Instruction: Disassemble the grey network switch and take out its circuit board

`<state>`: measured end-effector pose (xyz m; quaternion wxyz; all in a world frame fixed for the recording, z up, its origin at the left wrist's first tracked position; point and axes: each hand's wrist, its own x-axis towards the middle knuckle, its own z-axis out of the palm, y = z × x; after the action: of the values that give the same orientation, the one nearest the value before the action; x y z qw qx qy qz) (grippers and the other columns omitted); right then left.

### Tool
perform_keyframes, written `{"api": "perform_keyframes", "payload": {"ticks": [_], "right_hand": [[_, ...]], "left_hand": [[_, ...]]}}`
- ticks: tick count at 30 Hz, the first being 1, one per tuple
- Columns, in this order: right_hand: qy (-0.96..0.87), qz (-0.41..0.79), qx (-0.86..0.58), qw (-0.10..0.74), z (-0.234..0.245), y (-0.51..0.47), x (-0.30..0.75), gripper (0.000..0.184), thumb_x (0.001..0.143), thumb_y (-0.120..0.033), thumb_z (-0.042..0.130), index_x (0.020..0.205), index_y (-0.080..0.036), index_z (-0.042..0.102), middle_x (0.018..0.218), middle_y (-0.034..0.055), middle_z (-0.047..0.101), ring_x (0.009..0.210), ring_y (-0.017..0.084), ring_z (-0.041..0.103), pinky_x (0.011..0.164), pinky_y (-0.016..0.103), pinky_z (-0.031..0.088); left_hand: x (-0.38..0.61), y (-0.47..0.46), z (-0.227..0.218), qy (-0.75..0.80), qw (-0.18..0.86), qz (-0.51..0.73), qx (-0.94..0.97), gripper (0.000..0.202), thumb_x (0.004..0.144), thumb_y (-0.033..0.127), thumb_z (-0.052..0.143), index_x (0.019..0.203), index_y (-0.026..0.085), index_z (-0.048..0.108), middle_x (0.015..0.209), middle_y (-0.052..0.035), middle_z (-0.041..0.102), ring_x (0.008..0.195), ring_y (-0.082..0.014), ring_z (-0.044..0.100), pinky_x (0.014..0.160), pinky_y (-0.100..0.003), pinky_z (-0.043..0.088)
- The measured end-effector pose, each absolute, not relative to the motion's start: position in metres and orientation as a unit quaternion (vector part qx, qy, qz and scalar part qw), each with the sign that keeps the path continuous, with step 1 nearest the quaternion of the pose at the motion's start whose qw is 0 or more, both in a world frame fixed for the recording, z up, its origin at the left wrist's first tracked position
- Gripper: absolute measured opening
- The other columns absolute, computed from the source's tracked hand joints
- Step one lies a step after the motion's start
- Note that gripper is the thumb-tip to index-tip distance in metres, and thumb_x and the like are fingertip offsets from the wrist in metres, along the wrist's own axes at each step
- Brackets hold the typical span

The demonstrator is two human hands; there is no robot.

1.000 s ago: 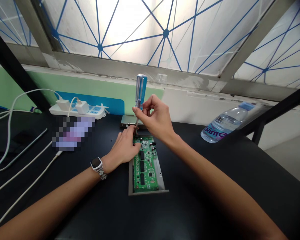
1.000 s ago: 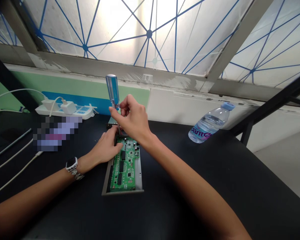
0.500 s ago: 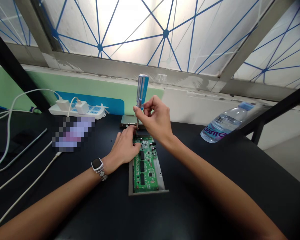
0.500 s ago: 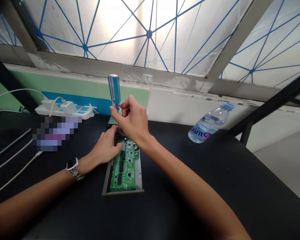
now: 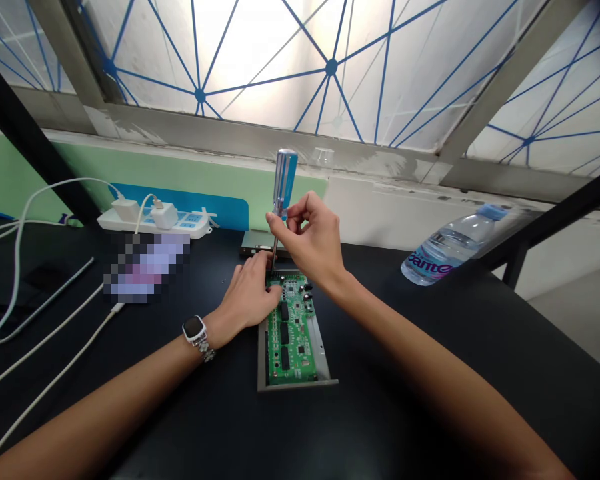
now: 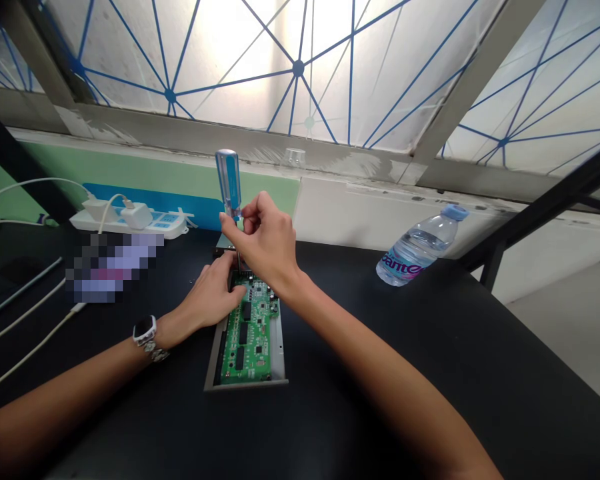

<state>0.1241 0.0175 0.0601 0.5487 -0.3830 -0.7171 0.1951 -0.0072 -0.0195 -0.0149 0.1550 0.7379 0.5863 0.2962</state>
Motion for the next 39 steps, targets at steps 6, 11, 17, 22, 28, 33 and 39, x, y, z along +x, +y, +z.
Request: {"api": "perform_keyframes", "payload": {"ticks": [6, 11, 17, 22, 28, 33, 39], "right_hand": [[-0.720, 0.228, -0.361, 0.548, 0.061, 0.021, 0.127, 0.032, 0.087, -0.042, 0.075, 0.081, -0.024, 0.049, 0.063, -0.0067, 0.050, 0.060, 0.013, 0.048, 0.061, 0.030, 0.039], [-0.721, 0.246, -0.329, 0.558, 0.060, 0.025, 0.127, 0.035, 0.085, -0.045, 0.079, 0.081, -0.023, 0.051, 0.068, -0.0055, 0.053, 0.062, 0.012, 0.049, 0.062, 0.028, 0.041], [-0.712, 0.232, -0.286, 0.599, 0.065, 0.027, 0.129, 0.033, 0.088, -0.043, 0.077, 0.084, -0.024, 0.050, 0.071, -0.0056, 0.052, 0.064, 0.011, 0.050, 0.058, 0.026, 0.041], [-0.685, 0.263, -0.290, 0.614, 0.078, 0.035, 0.142, 0.036, 0.093, -0.052, 0.068, 0.086, -0.027, 0.043, 0.075, -0.0034, 0.059, 0.064, 0.012, 0.060, 0.053, 0.026, 0.042], [-0.669, 0.278, -0.336, 0.602, 0.095, 0.043, 0.174, 0.042, 0.090, -0.057, 0.069, 0.086, -0.028, 0.040, 0.057, -0.0078, 0.055, 0.042, 0.011, 0.054, 0.045, 0.025, 0.039], [-0.690, 0.304, -0.477, 0.452, 0.071, 0.028, 0.208, 0.037, 0.090, -0.049, 0.069, 0.079, -0.026, 0.043, 0.049, -0.0063, 0.054, 0.036, 0.012, 0.050, 0.041, 0.026, 0.035], [-0.720, 0.180, -0.624, 0.246, 0.016, 0.009, 0.244, 0.032, 0.087, -0.047, 0.063, 0.075, -0.025, 0.044, 0.056, -0.0031, 0.057, 0.050, 0.015, 0.052, 0.051, 0.028, 0.031]], "left_hand": [[-0.009, -0.019, -0.016, 0.582, 0.166, 0.292, 0.741, 0.041, 0.078, 0.015, 0.054, 0.119, 0.021, 0.051, 0.116, -0.0132, 0.065, 0.115, -0.0378, 0.061, 0.096, -0.055, 0.047], [-0.010, -0.019, -0.016, 0.573, 0.172, 0.296, 0.744, 0.040, 0.079, 0.015, 0.053, 0.118, 0.020, 0.052, 0.121, -0.0126, 0.065, 0.116, -0.0368, 0.060, 0.097, -0.055, 0.047], [-0.009, -0.020, -0.013, 0.584, 0.184, 0.288, 0.737, 0.042, 0.079, 0.016, 0.053, 0.121, 0.019, 0.053, 0.124, -0.0130, 0.063, 0.118, -0.0353, 0.058, 0.100, -0.052, 0.045], [-0.011, -0.019, -0.015, 0.577, 0.191, 0.292, 0.738, 0.043, 0.079, 0.018, 0.055, 0.121, 0.020, 0.052, 0.120, -0.0117, 0.063, 0.114, -0.0334, 0.059, 0.098, -0.050, 0.045], [-0.020, -0.012, -0.017, 0.571, 0.213, 0.305, 0.732, 0.045, 0.081, 0.019, 0.056, 0.126, 0.021, 0.051, 0.122, -0.0114, 0.063, 0.116, -0.0317, 0.059, 0.100, -0.049, 0.044], [-0.026, -0.006, -0.020, 0.562, 0.232, 0.316, 0.728, 0.046, 0.082, 0.020, 0.057, 0.128, 0.020, 0.051, 0.125, -0.0133, 0.061, 0.122, -0.0312, 0.057, 0.101, -0.047, 0.046], [-0.028, -0.010, -0.013, 0.585, 0.147, 0.286, 0.745, 0.046, 0.087, 0.030, 0.056, 0.131, 0.017, 0.050, 0.125, -0.0145, 0.061, 0.121, -0.0329, 0.057, 0.099, -0.047, 0.048]]}}
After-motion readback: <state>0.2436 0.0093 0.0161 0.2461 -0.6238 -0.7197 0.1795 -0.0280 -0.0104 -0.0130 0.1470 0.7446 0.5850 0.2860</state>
